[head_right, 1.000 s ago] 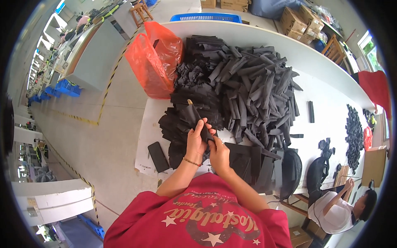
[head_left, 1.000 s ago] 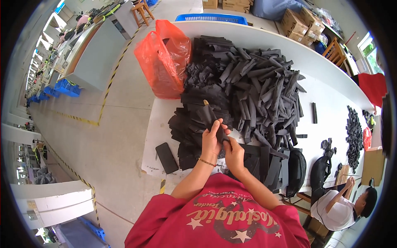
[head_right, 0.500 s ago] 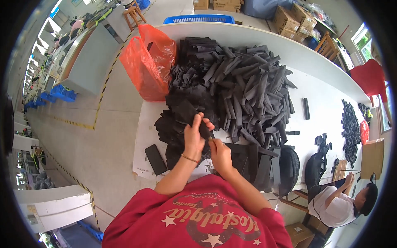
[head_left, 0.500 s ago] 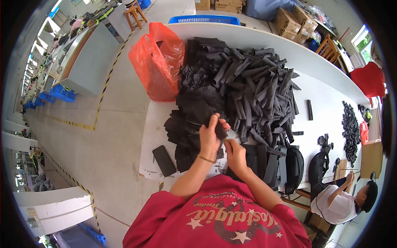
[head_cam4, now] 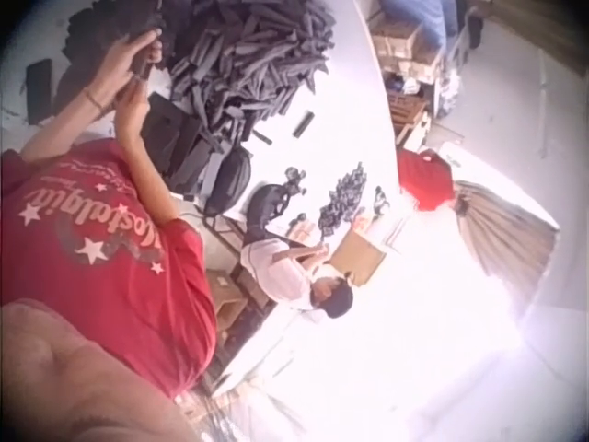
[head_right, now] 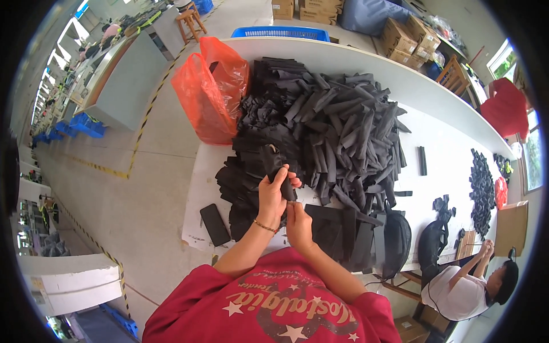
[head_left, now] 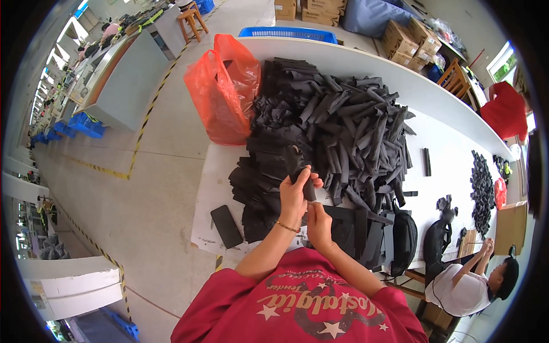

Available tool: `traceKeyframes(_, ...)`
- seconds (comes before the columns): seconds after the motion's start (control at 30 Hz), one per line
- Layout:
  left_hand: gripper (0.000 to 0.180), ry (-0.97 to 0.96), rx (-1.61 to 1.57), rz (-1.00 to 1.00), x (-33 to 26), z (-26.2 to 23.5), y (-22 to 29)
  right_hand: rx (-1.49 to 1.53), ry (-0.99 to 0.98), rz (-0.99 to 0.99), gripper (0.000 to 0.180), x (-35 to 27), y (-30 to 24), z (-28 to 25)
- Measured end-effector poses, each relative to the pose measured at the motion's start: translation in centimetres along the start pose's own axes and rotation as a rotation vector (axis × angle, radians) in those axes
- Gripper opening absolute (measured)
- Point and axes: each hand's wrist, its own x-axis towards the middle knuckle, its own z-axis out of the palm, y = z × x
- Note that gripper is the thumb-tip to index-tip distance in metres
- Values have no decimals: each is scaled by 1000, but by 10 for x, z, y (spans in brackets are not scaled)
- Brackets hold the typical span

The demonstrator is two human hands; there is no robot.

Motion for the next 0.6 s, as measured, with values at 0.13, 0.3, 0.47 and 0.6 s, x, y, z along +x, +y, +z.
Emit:
traceKeyframes(0.13, 18, 39, 65, -3, 12, -4, 8, 8, -98, 61, 14, -15, 4, -6)
traceKeyframes(0.3, 23, 120, 156, 75, 26, -11, 17, 15, -182, 110, 13, -42, 12, -30)
traceKeyframes(0.47, 27, 104, 63, -4, 30, -23, 2, -44, -321, 155, 10, -61, -10, -76)
traceKeyframes(0.6, 34, 126, 70, -64, 26, -16, -9, -137, -281, 60, 11, -75, -1, -96)
